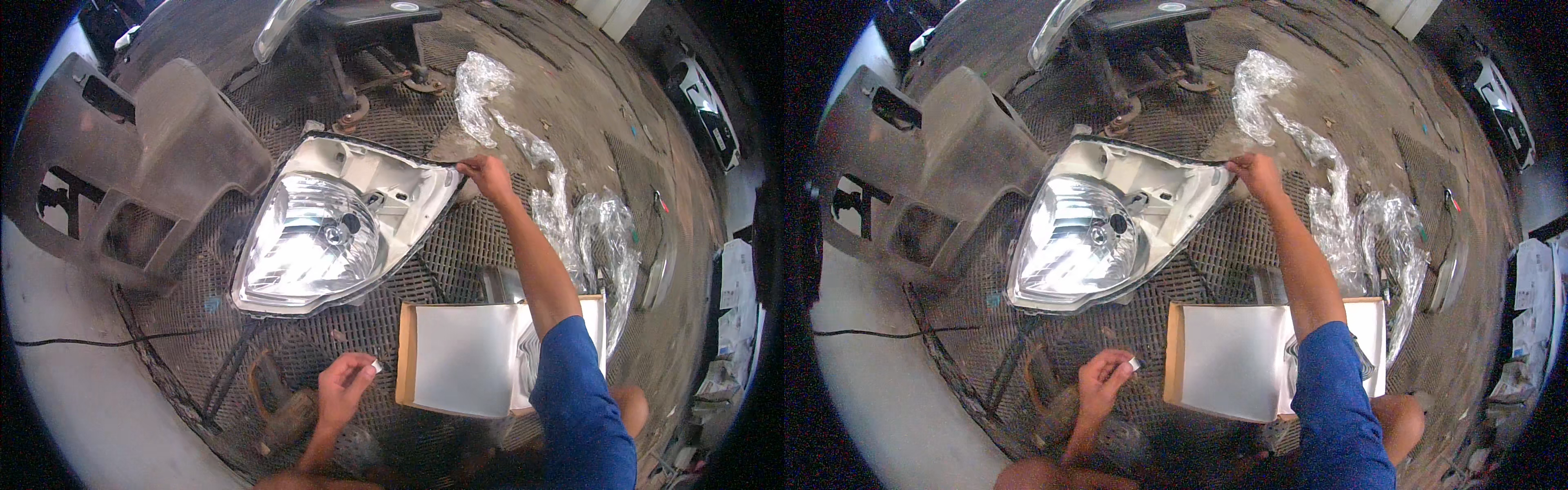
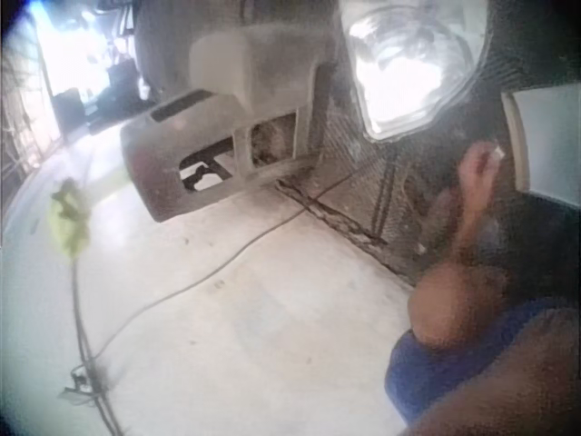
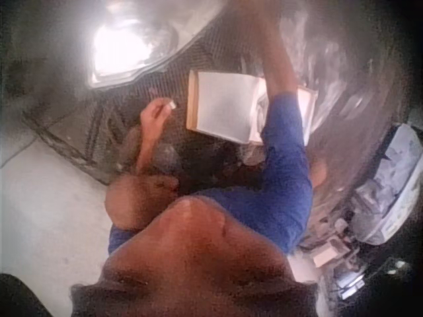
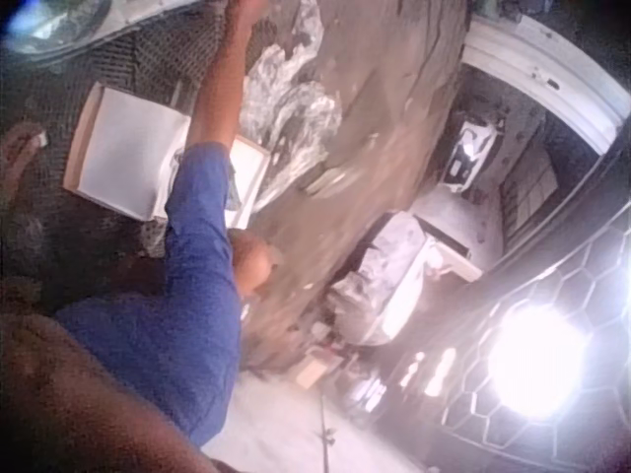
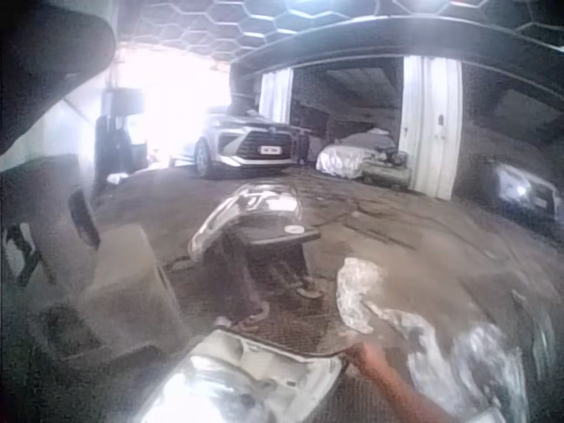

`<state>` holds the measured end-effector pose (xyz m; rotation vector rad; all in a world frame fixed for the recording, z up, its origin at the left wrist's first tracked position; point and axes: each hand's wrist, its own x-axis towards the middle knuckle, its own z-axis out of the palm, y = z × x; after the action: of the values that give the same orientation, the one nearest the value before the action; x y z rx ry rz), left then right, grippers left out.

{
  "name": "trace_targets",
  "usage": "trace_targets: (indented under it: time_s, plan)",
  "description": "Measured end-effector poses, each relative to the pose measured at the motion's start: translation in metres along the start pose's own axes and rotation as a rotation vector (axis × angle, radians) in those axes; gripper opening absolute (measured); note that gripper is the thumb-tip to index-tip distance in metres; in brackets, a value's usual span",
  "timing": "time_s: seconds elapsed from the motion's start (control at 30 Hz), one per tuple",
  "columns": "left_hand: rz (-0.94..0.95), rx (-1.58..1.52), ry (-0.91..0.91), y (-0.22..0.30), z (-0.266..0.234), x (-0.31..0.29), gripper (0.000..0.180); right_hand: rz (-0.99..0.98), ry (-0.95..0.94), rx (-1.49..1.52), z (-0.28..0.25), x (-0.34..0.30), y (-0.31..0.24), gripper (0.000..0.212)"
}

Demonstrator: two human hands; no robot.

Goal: The person sits on the floor and applies a black rubber seal strip to the edge of a car headlight assembly. They open a box, remove a coiled seal, peel off the backing, and press the seal along the headlight perimeter.

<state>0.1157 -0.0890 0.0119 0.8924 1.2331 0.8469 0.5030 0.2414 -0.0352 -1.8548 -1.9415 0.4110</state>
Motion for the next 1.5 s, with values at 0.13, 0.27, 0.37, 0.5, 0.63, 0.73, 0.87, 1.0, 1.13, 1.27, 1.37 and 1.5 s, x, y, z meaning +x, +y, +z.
trace_targets:
  time_s: [0.13, 0.27, 0.37, 0.5, 0.63, 0.73, 0.87, 1.0, 1.13, 1.27, 1.37, 1.5]
  plan:
    - [0.032, -0.016, 0.018, -0.002, -0.001, -0.004, 0.017, 0.115, -0.034, -0.216, 0.009, -0.010, 0.033, 0.028]
    - [0.038, -0.053, 0.010, -0.004, 0.000, -0.004, 0.017, 0.055, -0.137, -0.106, 0.001, -0.018, 0.033, 0.032]
    - [0.018, -0.067, 0.004, -0.007, 0.001, -0.005, 0.018, 0.037, -0.138, -0.083, -0.009, -0.018, 0.015, 0.033]
    - [0.074, -0.103, -0.033, -0.006, 0.003, -0.005, 0.019, 0.022, -0.085, -0.177, -0.021, -0.014, -0.028, 0.036]
    - [0.138, -0.078, -0.034, -0.008, 0.005, -0.004, 0.019, -0.196, 0.088, -0.084, -0.036, 0.004, -0.098, 0.040]
    - [0.181, -0.037, -0.015, -0.009, 0.002, -0.005, 0.019, -0.445, 0.020, -0.020, -0.026, 0.021, -0.174, 0.044]
    - [0.173, -0.045, 0.010, 0.002, 0.004, -0.004, 0.019, -0.732, -0.065, -0.146, -0.007, 0.040, -0.270, 0.041]
    - [0.143, -0.109, -0.006, 0.005, -0.002, -0.001, 0.019, -0.773, -0.203, -0.377, 0.028, 0.086, -0.287, 0.042]
    - [0.165, -0.202, 0.041, -0.008, -0.016, -0.003, 0.022, -0.628, -0.297, -0.369, 0.031, 0.082, -0.312, 0.049]
    - [0.126, -0.262, 0.043, -0.004, -0.032, -0.003, 0.022, -0.320, -0.356, -0.255, 0.030, 0.068, -0.331, 0.055]
    - [0.147, -0.289, 0.032, -0.003, -0.038, 0.001, 0.022, -0.461, -0.279, -0.349, 0.034, 0.066, -0.333, 0.057]
    - [0.180, -0.326, 0.053, -0.005, -0.042, -0.002, 0.022, -0.748, -0.185, -0.413, 0.045, 0.040, -0.359, 0.054]
